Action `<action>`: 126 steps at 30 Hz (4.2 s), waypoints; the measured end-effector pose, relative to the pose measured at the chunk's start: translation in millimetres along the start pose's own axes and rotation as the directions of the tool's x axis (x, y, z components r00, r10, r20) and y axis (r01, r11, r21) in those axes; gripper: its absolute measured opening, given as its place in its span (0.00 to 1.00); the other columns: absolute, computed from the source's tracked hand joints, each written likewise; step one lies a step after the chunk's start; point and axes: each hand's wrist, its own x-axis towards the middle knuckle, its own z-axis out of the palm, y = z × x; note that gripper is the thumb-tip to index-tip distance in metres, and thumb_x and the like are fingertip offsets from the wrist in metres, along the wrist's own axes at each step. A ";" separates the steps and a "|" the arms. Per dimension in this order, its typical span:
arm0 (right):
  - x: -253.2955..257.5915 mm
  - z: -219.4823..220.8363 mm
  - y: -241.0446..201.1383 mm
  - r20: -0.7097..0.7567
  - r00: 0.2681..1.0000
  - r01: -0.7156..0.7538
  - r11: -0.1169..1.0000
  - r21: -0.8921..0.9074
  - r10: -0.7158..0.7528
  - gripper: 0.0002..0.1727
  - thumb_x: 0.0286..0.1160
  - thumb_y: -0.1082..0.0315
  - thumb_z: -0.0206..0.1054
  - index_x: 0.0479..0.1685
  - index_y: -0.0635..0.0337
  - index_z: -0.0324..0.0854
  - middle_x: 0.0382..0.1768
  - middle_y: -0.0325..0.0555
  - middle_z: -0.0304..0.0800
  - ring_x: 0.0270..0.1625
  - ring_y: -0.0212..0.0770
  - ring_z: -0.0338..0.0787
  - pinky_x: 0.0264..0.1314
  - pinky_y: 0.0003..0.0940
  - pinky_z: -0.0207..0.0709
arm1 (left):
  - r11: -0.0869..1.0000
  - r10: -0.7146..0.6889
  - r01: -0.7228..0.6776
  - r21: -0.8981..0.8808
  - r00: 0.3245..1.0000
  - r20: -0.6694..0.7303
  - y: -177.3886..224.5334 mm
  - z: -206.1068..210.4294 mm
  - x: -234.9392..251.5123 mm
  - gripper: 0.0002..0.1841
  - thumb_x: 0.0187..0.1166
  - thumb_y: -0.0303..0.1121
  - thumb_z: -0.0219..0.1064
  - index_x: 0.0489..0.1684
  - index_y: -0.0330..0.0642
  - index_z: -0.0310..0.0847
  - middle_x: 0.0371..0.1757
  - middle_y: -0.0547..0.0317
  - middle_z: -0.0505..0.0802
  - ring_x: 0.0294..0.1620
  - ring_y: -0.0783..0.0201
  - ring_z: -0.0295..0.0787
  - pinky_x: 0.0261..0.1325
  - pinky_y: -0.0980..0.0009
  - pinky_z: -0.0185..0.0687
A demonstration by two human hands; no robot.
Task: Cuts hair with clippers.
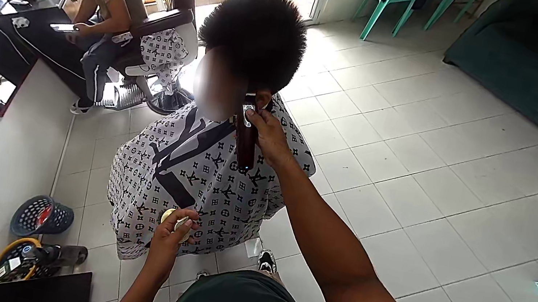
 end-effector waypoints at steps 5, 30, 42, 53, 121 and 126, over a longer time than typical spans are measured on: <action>-1.3 0.2 -0.8 0.001 1.000 0.011 1.000 0.004 -0.011 0.20 0.93 0.58 0.54 0.63 0.69 0.74 0.46 0.55 0.88 0.42 0.44 0.93 0.48 0.40 0.89 | 0.999 -0.004 0.004 0.048 1.000 0.008 -4.0 0.0 -0.9 0.09 0.83 0.24 0.57 0.46 0.37 0.85 0.46 0.55 0.94 0.36 0.69 0.92 0.33 0.77 0.86; -4.6 2.9 -1.1 0.002 1.000 -0.027 0.999 -0.026 0.027 0.20 0.92 0.58 0.55 0.61 0.70 0.74 0.42 0.54 0.88 0.38 0.43 0.93 0.45 0.39 0.90 | 0.997 -0.049 0.046 0.065 0.998 0.046 -6.0 -3.8 -1.4 0.09 0.84 0.25 0.57 0.42 0.37 0.86 0.40 0.56 0.95 0.30 0.72 0.90 0.26 0.80 0.83; -5.9 7.9 -5.5 0.005 1.000 0.026 0.999 0.035 -0.027 0.19 0.94 0.59 0.52 0.62 0.69 0.73 0.44 0.53 0.88 0.41 0.44 0.94 0.48 0.40 0.90 | 0.994 -0.065 0.058 0.092 0.995 0.073 -8.8 -1.9 -0.6 0.09 0.84 0.26 0.57 0.43 0.38 0.86 0.40 0.57 0.95 0.29 0.72 0.90 0.25 0.79 0.83; -7.4 5.2 -5.4 0.015 0.999 -0.033 0.999 0.034 0.032 0.20 0.94 0.57 0.52 0.58 0.69 0.75 0.41 0.53 0.89 0.38 0.43 0.93 0.44 0.39 0.90 | 0.994 -0.072 0.065 0.086 0.994 0.078 -9.6 -3.0 -1.2 0.09 0.84 0.26 0.58 0.43 0.37 0.86 0.40 0.57 0.95 0.29 0.72 0.90 0.25 0.80 0.83; -8.8 20.4 3.0 -0.100 0.995 0.018 1.000 0.014 -0.016 0.20 0.92 0.54 0.54 0.53 0.66 0.77 0.39 0.49 0.86 0.40 0.40 0.89 0.48 0.40 0.87 | 0.886 -0.318 0.188 0.425 0.912 0.259 -28.5 -20.8 6.1 0.08 0.86 0.31 0.63 0.51 0.40 0.85 0.34 0.64 0.93 0.21 0.77 0.83 0.19 0.82 0.72; -8.8 19.9 3.5 -0.092 0.995 0.034 0.999 -0.021 -0.036 0.21 0.92 0.54 0.55 0.53 0.68 0.78 0.39 0.50 0.86 0.40 0.40 0.89 0.48 0.41 0.87 | 0.888 -0.306 0.169 0.427 0.912 0.274 -27.0 -20.8 7.8 0.08 0.86 0.31 0.63 0.51 0.40 0.85 0.35 0.65 0.94 0.22 0.77 0.83 0.20 0.83 0.73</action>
